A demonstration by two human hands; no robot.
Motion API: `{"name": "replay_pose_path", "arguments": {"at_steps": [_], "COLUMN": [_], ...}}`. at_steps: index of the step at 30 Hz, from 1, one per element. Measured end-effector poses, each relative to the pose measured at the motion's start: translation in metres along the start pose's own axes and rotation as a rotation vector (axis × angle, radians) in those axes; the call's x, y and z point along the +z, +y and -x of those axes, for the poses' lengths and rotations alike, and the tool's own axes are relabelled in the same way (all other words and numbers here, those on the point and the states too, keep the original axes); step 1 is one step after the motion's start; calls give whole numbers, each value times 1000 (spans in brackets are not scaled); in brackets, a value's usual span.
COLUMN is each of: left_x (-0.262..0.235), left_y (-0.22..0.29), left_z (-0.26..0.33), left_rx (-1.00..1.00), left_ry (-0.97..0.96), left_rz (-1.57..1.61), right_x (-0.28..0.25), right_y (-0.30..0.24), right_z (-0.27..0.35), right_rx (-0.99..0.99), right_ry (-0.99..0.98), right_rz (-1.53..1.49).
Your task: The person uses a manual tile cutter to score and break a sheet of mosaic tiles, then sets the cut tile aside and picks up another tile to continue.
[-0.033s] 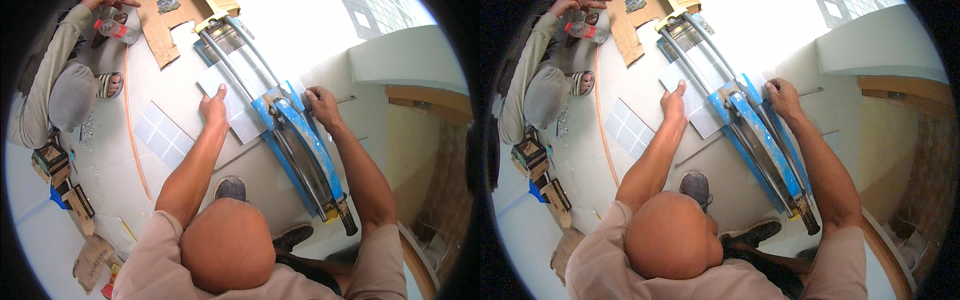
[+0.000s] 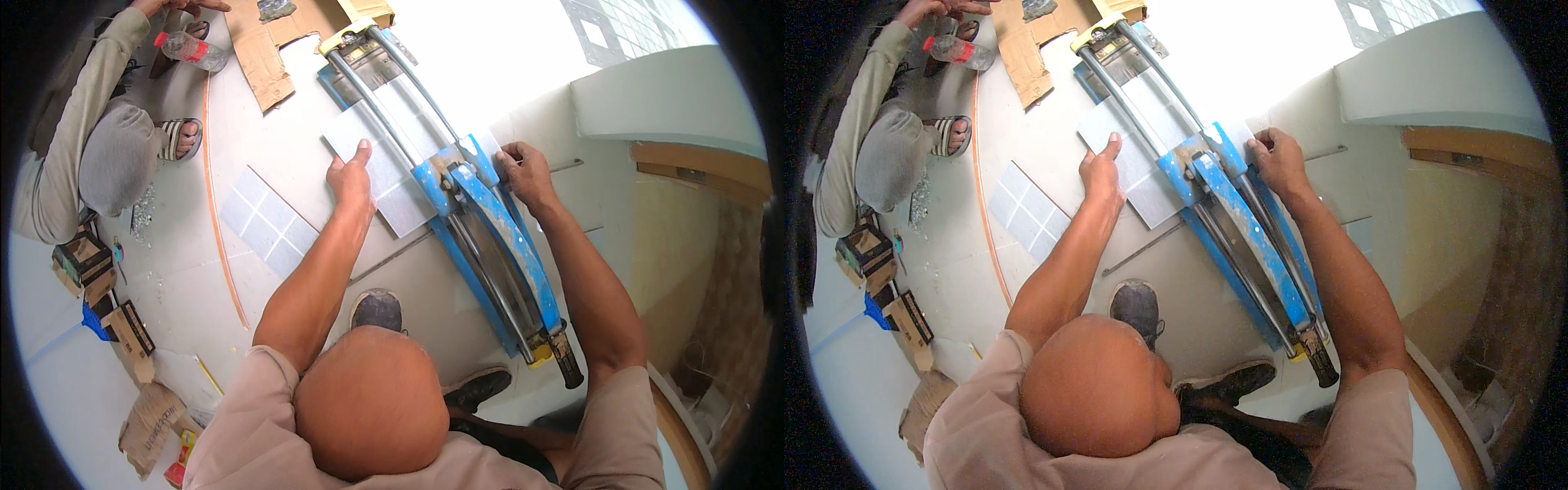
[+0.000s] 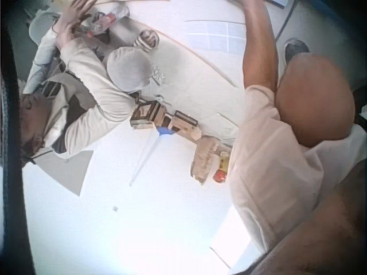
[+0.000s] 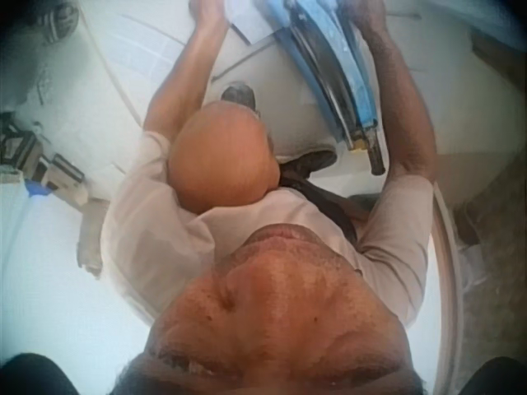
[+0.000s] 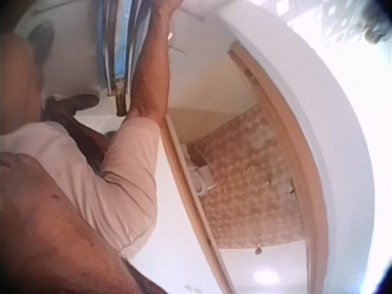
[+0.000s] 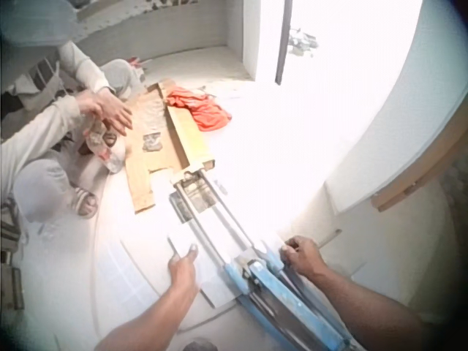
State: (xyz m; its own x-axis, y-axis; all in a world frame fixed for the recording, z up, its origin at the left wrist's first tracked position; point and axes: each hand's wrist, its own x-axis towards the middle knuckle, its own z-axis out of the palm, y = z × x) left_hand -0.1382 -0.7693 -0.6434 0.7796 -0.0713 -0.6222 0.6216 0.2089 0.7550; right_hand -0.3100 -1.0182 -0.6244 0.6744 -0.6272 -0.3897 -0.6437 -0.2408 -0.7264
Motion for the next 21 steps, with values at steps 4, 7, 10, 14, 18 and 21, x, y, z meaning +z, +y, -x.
{"name": "replay_pose_path", "arguments": {"at_steps": [4,7,10,14,18,21], "left_x": [-5,-2,-3,-3,-3,-3], "left_y": [3,5,4,3,3,5], "left_z": [3,5,2,-4,-4,4], "left_rx": [18,-6,-1,1,16,-14], "left_ry": [5,4,22,-13,8,25], "left_rz": [-43,-47,-71,-22,-60,-43], "right_x": [9,7,8,10,12,14], "right_y": [-7,-8,-14,-9,-12,-11], "right_z": [1,0,-1,1,1,2], "right_rx": [150,199,218,194,222,194], "right_ry": [-9,-11,-1,26,70,25], "right_rz": [-235,-297,-296,-317,-278,-312]}}
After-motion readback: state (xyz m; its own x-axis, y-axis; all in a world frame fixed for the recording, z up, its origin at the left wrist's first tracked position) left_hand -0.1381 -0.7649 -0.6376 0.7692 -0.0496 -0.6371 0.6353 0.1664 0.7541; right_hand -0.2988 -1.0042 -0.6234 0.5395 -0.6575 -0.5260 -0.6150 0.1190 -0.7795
